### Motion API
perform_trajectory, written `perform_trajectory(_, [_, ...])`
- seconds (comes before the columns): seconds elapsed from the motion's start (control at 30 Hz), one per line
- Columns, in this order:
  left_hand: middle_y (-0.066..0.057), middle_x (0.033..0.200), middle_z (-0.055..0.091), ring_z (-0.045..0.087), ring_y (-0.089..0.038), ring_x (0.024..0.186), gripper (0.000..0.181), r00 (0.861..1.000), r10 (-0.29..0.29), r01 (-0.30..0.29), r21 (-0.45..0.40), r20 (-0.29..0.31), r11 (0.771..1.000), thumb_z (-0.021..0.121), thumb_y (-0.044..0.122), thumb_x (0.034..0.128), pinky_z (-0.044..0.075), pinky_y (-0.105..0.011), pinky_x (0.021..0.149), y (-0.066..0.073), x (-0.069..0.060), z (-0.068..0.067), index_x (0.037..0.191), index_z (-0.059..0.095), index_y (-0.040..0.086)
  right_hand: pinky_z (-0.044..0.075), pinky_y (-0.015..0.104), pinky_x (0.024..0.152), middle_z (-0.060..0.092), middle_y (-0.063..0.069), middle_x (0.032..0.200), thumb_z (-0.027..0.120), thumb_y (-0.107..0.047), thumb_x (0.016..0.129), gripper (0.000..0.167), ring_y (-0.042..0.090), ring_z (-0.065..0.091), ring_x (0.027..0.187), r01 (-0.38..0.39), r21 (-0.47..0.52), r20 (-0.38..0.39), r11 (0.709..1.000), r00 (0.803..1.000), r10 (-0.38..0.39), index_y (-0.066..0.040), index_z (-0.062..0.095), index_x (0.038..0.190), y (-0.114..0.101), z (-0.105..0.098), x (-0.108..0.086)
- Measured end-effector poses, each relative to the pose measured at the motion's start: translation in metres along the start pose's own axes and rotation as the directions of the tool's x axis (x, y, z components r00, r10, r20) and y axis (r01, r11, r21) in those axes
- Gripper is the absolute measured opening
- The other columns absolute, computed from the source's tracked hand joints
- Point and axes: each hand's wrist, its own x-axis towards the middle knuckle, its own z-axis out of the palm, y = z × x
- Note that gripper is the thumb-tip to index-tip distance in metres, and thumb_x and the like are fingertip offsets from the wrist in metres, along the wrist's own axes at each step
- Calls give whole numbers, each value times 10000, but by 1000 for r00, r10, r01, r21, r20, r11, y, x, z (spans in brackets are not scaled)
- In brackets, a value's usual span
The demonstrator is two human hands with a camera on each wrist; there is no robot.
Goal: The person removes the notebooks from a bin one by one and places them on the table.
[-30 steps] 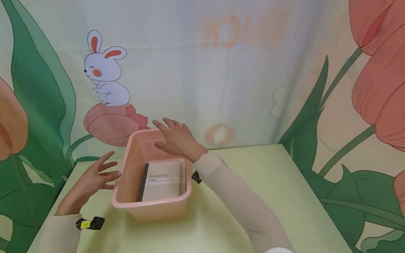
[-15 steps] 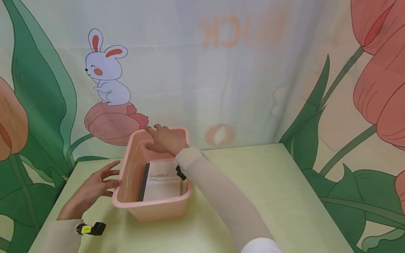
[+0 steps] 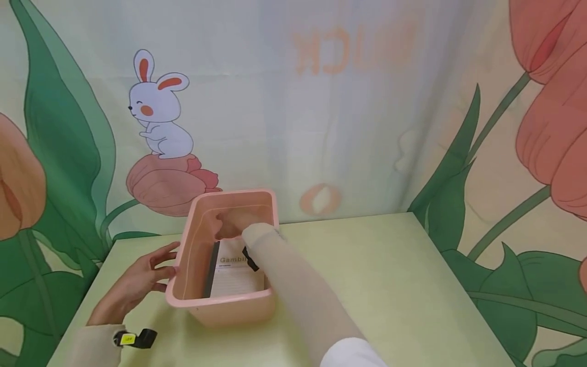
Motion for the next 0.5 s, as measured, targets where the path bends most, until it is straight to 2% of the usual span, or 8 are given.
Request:
perform_trajectory(0.03, [-212, 1555, 309, 584, -377, 1202, 795, 1000, 4, -4, -3, -1, 1000, 637, 158, 944, 600, -427, 817, 0, 0, 0, 1588, 171, 199, 419, 293, 631, 548, -38, 805, 642, -188, 734, 54, 143, 542, 801, 31, -244, -34, 969, 999, -41, -198, 639, 787, 3, 3, 6])
perform_trajectory(0.07, [-213, 1552, 313, 591, -366, 1189, 789, 1000, 7, -7, -6, -1, 1000, 632, 154, 947, 601, -427, 814, 0, 1, -1, 1588, 174, 197, 419, 297, 636, 549, -46, 822, 681, -212, 709, 112, 139, 542, 814, 57, -422, -26, 905, 997, -75, -218, 646, 815, 3, 6, 6])
perform_trajectory(0.13, [-215, 1547, 318, 599, -350, 1176, 776, 1000, 7, -7, -16, 2, 1000, 623, 147, 952, 601, -426, 807, 0, 1, -1, 1587, 180, 199, 425, 293, 661, 552, -80, 863, 763, -269, 643, 238, 117, 528, 851, 139, -711, 18, 690, 984, -179, -268, 658, 857, 6, 12, 9])
perform_trajectory(0.17, [-216, 1546, 321, 601, -348, 1176, 774, 1000, 3, -3, -20, 0, 1000, 623, 144, 951, 602, -426, 803, -1, 1, -1, 1586, 183, 197, 435, 287, 684, 560, -87, 906, 819, -307, 609, 344, 114, 528, 887, 178, -778, 37, 602, 970, -239, -291, 667, 917, 9, 15, 12])
perform_trajectory(0.27, [-224, 1540, 325, 595, -366, 1186, 763, 1000, -16, 16, -32, -3, 999, 616, 130, 953, 604, -432, 793, -2, 0, 0, 1584, 191, 189, 471, 279, 770, 561, -118, 1000, 938, -460, 467, 657, 94, 509, 959, 240, -852, 91, 465, 943, -321, -349, 647, 1046, 20, 22, 22])
perform_trajectory(0.3, [-223, 1540, 325, 588, -377, 1198, 766, 1000, -22, 21, -35, -4, 999, 617, 127, 952, 604, -434, 793, -3, 0, 0, 1584, 191, 191, 471, 266, 791, 554, -133, 1002, 944, -507, 422, 718, 74, 492, 970, 263, -858, 106, 442, 931, -349, -354, 641, 1054, 26, 22, 30])
perform_trajectory(0.43, [-216, 1537, 327, 557, -422, 1234, 770, 1000, -16, 16, -38, -11, 999, 617, 118, 950, 604, -444, 795, -3, 1, 0, 1585, 188, 195, 495, 238, 778, 562, -134, 951, 945, -572, 360, 779, 61, 497, 938, 253, -855, 102, 453, 938, -332, -349, 639, 1041, 34, 22, 36])
perform_trajectory(0.5, [-219, 1533, 329, 539, -440, 1249, 768, 1000, -4, 4, -35, -12, 999, 616, 113, 951, 605, -451, 788, -1, 2, 0, 1584, 190, 195, 499, 227, 743, 569, -128, 918, 951, -553, 371, 769, 64, 510, 915, 253, -834, 105, 491, 945, -309, -328, 640, 1037, 35, 22, 33])
